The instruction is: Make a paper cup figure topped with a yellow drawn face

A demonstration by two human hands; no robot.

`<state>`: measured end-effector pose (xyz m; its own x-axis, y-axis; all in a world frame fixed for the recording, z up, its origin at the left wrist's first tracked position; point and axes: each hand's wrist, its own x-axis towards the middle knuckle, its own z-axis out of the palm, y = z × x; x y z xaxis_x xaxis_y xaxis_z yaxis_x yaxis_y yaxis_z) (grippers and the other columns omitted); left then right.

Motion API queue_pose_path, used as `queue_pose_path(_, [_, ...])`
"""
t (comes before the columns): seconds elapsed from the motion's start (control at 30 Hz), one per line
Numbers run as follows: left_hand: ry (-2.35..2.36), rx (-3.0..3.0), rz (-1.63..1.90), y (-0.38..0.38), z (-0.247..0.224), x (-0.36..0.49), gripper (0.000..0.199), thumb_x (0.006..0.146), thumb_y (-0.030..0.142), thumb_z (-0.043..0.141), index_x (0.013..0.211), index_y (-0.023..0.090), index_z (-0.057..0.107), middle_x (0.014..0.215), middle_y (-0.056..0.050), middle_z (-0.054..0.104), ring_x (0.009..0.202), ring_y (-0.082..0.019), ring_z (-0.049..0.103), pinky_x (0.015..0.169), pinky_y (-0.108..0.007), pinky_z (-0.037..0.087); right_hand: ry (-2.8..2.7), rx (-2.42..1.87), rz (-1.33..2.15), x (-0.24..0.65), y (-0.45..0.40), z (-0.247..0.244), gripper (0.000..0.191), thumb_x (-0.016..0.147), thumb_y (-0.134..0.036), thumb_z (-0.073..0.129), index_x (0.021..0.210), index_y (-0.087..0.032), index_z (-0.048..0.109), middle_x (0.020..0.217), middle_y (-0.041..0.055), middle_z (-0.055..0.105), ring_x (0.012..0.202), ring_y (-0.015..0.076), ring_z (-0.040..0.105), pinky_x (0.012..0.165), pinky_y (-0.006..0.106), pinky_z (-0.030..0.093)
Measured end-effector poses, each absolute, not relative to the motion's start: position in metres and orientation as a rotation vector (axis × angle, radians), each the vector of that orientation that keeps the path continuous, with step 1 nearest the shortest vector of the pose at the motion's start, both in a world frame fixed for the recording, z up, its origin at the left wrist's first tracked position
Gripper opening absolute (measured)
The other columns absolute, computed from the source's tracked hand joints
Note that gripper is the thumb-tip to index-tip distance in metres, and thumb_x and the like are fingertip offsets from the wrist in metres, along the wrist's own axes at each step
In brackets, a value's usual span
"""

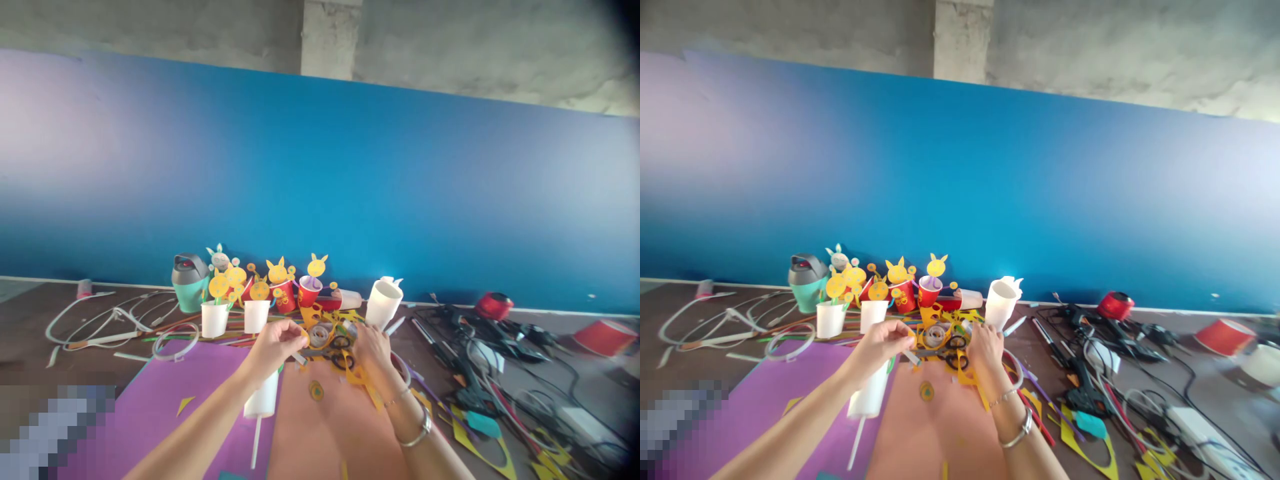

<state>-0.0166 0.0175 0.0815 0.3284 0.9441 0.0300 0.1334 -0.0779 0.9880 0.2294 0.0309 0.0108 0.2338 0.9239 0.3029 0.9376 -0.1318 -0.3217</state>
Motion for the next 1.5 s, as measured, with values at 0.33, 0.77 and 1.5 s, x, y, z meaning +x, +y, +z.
queue_pose_path(0.33, [1.126,1.537,1.272,0.024,0.079,-0.019,0.022,0.074,0.038,0.067,0.075,0.016,0.065,0.073,-0.002,0.069,0.072,-0.018,0.065,0.069,-0.027,0.050,-1.657,-1.239,0.670,0.198,0.025,0.036,0.026,0.086,-0.029,0.052,0.108,-0.017,0.058,0.098,0.0060,0.065,0.091,0.0206,0.059,0.076,0.030,0.047])
queue_pose_path(0.77, [1.162,1.996,1.401,0.010,0.085,-0.020,0.009,0.083,0.023,0.056,0.078,0.021,0.063,0.084,-0.002,0.068,0.083,-0.017,0.064,0.078,-0.027,0.048,-1.509,-0.983,1.234,0.164,-0.002,0.059,0.024,0.081,-0.038,0.065,0.096,-0.019,0.062,0.080,0.0002,0.058,0.070,0.0135,0.052,0.061,0.024,0.042])
queue_pose_path(1.5, [1.276,1.902,1.299,0.007,0.087,-0.017,0.006,0.078,0.022,0.058,0.072,0.020,0.060,0.073,0.001,0.067,0.071,-0.015,0.062,0.069,-0.023,0.045,-1.778,-1.246,0.333,0.160,-0.001,0.049,0.017,0.079,-0.015,0.058,0.095,-0.021,0.056,0.089,0.0023,0.064,0.083,0.0200,0.058,0.075,0.030,0.042])
